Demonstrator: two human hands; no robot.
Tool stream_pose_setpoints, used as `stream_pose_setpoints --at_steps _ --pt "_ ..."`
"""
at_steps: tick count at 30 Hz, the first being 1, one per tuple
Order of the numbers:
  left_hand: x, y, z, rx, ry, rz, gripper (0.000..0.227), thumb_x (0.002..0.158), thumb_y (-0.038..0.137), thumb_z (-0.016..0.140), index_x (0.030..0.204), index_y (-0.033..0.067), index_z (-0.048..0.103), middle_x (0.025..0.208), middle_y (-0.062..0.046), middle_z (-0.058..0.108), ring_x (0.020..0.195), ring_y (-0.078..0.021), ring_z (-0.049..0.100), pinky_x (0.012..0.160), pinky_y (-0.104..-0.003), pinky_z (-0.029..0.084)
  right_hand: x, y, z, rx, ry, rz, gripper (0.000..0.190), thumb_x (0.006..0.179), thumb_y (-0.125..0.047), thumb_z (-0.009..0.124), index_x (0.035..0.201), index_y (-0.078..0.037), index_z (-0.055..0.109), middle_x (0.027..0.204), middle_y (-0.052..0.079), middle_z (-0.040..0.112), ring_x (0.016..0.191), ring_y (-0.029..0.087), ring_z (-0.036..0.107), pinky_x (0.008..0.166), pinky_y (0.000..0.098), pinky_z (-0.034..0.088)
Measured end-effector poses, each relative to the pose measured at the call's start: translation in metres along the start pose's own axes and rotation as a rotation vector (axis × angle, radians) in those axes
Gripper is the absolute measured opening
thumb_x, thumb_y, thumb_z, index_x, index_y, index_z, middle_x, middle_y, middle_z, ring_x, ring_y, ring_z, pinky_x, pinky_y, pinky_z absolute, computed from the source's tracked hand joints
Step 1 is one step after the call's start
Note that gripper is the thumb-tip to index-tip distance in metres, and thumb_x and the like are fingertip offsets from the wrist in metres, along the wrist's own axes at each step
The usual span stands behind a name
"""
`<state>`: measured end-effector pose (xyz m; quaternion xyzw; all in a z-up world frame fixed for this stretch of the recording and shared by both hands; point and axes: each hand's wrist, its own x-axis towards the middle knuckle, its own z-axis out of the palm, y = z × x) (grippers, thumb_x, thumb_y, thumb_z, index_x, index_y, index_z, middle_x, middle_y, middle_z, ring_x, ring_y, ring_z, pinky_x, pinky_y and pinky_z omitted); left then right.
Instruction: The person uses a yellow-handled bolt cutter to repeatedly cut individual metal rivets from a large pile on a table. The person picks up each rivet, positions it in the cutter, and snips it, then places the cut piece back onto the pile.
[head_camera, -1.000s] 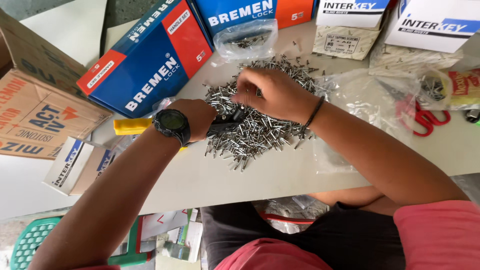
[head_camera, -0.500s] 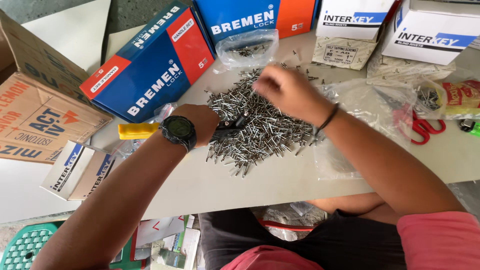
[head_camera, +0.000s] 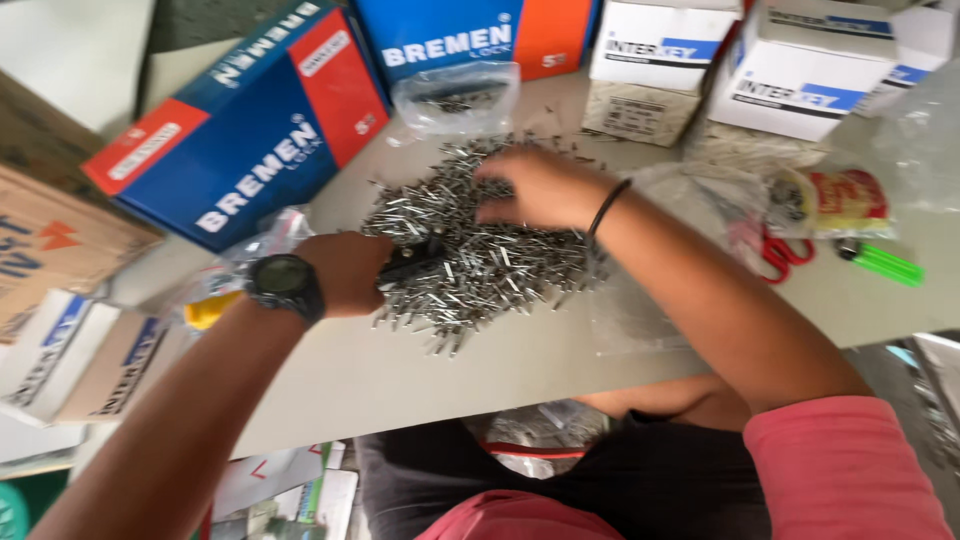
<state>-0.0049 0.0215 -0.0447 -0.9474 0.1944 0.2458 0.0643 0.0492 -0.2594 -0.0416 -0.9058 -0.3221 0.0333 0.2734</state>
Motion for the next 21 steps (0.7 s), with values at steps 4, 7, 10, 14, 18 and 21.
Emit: stream_pose_setpoints --at_steps 4,7,10,14,18,21 --pt "-0.001 -0.002 -0.008 0.018 -0.023 -0.032 0.036 0.079 0.035 0.067 0.108 0.0145 0.072 0.098 -0.014 0.079 0.107 -0.0370 0.075 0.088 -0.050 0.060 -0.017 -0.008 0.030 -0.199 -0.178 -0.012 0.028 0.105 -0.017 0.055 0.126 -0.002 0.064 0.114 0.023 0.063 0.108 0.040 0.065 0.088 0.0489 0.056" --pt "0.015 -0.014 0.005 0.078 -0.008 -0.005 0.027 0.079 0.027 0.067 0.101 0.0125 0.074 0.091 -0.013 0.079 0.100 -0.0364 0.076 0.083 -0.049 0.061 -0.018 0.005 0.044 -0.273 -0.130 -0.029 0.019 0.103 -0.018 0.057 0.113 -0.007 0.068 0.110 0.018 0.065 0.109 0.037 0.065 0.086 0.0459 0.057" --pt "0.024 -0.012 0.005 0.263 0.009 0.023 0.021 0.081 0.022 0.064 0.093 0.0116 0.079 0.086 -0.010 0.079 0.099 -0.0317 0.077 0.079 -0.045 0.061 -0.019 0.000 0.041 -0.197 -0.049 -0.071 0.019 0.106 -0.014 0.055 0.114 -0.004 0.068 0.108 0.021 0.065 0.109 0.042 0.065 0.086 0.0527 0.058" --pt "0.027 -0.002 -0.013 0.201 0.009 0.064 0.013 0.082 0.014 0.067 0.081 0.0074 0.078 0.072 -0.013 0.074 0.081 -0.0337 0.076 0.073 -0.045 0.061 -0.023 -0.009 0.038 -0.018 0.049 -0.070 0.020 0.104 -0.014 0.056 0.115 -0.004 0.070 0.107 0.021 0.069 0.103 0.037 0.069 0.084 0.0444 0.058" --pt "0.039 0.006 -0.022 0.320 -0.123 0.026 0.019 0.084 0.027 0.078 0.092 0.0100 0.079 0.083 -0.011 0.076 0.094 -0.0346 0.075 0.076 -0.050 0.060 -0.029 -0.011 0.051 0.532 0.272 0.034 0.028 0.104 -0.011 0.060 0.131 -0.006 0.059 0.103 0.015 0.071 0.091 0.021 0.071 0.076 0.0322 0.057" --pt "0.037 0.008 -0.022 0.331 -0.115 0.011 0.028 0.083 0.031 0.083 0.100 0.0090 0.080 0.090 -0.011 0.078 0.099 -0.0348 0.076 0.079 -0.051 0.061 -0.024 -0.013 0.071 0.764 0.333 0.068 0.032 0.103 -0.016 0.064 0.133 -0.010 0.056 0.107 0.013 0.073 0.097 0.018 0.071 0.079 0.0301 0.057"
